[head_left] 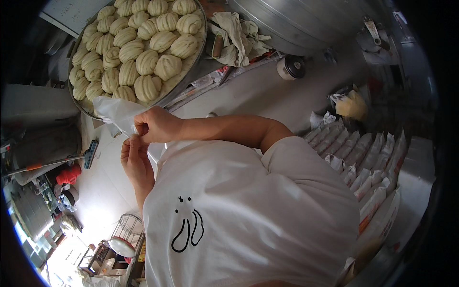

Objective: The person opens a plastic bag and places steamed buns from a large metal tray into the bag one by one. The person then ties the bag and places it on a nearby surface, repeating the process with another bag.

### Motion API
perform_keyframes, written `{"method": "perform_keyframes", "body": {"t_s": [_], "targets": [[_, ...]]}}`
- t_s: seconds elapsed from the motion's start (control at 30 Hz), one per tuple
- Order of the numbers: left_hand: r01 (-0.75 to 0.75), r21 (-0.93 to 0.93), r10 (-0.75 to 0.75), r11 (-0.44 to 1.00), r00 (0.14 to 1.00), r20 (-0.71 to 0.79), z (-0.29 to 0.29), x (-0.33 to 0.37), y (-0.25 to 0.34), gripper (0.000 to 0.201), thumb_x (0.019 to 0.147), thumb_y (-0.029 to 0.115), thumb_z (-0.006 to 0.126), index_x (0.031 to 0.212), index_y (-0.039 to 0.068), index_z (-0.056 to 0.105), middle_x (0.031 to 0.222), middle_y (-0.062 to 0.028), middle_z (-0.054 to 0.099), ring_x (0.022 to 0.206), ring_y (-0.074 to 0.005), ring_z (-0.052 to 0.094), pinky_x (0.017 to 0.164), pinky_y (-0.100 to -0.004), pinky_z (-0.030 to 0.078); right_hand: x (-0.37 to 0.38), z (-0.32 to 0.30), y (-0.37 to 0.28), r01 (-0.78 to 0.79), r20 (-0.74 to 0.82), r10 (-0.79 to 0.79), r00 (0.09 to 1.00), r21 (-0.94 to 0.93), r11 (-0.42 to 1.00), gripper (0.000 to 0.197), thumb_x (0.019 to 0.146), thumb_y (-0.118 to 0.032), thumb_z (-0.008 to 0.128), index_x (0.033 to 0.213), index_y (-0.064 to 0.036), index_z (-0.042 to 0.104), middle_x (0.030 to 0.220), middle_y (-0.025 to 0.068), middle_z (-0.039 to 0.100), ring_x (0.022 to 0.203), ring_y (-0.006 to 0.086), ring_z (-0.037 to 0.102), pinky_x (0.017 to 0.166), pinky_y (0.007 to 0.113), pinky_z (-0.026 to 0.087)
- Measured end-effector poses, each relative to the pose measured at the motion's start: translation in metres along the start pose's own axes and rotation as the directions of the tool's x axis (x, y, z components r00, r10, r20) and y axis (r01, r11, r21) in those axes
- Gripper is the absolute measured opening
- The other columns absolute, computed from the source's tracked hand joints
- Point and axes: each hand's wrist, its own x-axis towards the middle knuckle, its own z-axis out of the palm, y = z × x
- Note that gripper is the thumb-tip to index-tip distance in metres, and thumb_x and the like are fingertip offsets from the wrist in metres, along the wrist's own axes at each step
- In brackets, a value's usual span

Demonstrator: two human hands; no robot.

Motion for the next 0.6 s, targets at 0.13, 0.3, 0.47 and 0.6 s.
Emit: {"method": "perform_keyframes", "body": {"t_s": [0.13, 0.3, 0.47, 0.6], "targets": [[-0.037, 0.26, 0.074, 0.965, 0.988, -0.136, -0.002, 0.003, -0.004, 0.018, 0.096, 0.014, 0.059, 0.094, -0.003, 0.065, 0.087, -0.0054, 0.065, 0.082, -0.011, 0.059, 0.078, -0.024, 0.048, -0.001, -0.011, 0.005, -0.11, 0.072, 0.099, 0.992, 0.155, 0.982, 0.022, 0.071, -0.02, 0.077, 0.075, -0.0023, 0.064, 0.071, 0.006, 0.066, 0.064, 0.0124, 0.06, 0.059, 0.03, 0.048], [-0.128, 0.1, 0.135, 0.987, 0.989, -0.064, -0.003, 0.004, -0.01, 0.019, 0.096, 0.016, 0.06, 0.091, -0.001, 0.065, 0.081, 0.0001, 0.063, 0.074, -0.0076, 0.055, 0.071, -0.0222, 0.045, -0.002, -0.015, -0.001, -0.294, 0.26, 0.21, 0.942, 0.342, 0.893, 0.017, 0.081, -0.017, 0.073, 0.077, -0.0046, 0.061, 0.071, -0.0009, 0.058, 0.064, 0.007, 0.052, 0.056, 0.023, 0.041], [-0.164, 0.095, 0.17, 0.982, 0.984, -0.059, -0.003, 0.004, -0.007, 0.022, 0.098, 0.02, 0.059, 0.085, 0.001, 0.063, 0.076, 0.0002, 0.06, 0.069, -0.0073, 0.051, 0.067, -0.0227, 0.044, -0.003, -0.011, -0.006, -0.354, 0.292, 0.239, 0.926, 0.446, 0.822, 0.011, 0.088, -0.012, 0.067, 0.085, -0.006, 0.058, 0.073, -0.0021, 0.055, 0.067, 0.0067, 0.051, 0.06, 0.022, 0.041], [-0.21, 0.232, 0.234, 0.95, 0.969, -0.081, -0.001, 0.0, -0.001, 0.025, 0.098, 0.019, 0.057, 0.085, -0.001, 0.062, 0.075, -0.0009, 0.061, 0.07, -0.0079, 0.052, 0.068, -0.0231, 0.045, -0.001, -0.01, -0.008, -0.297, 0.262, 0.182, 0.948, 0.515, 0.804, 0.015, 0.09, -0.017, 0.068, 0.087, -0.006, 0.058, 0.076, -0.0024, 0.055, 0.069, 0.0067, 0.051, 0.062, 0.021, 0.042]]}}
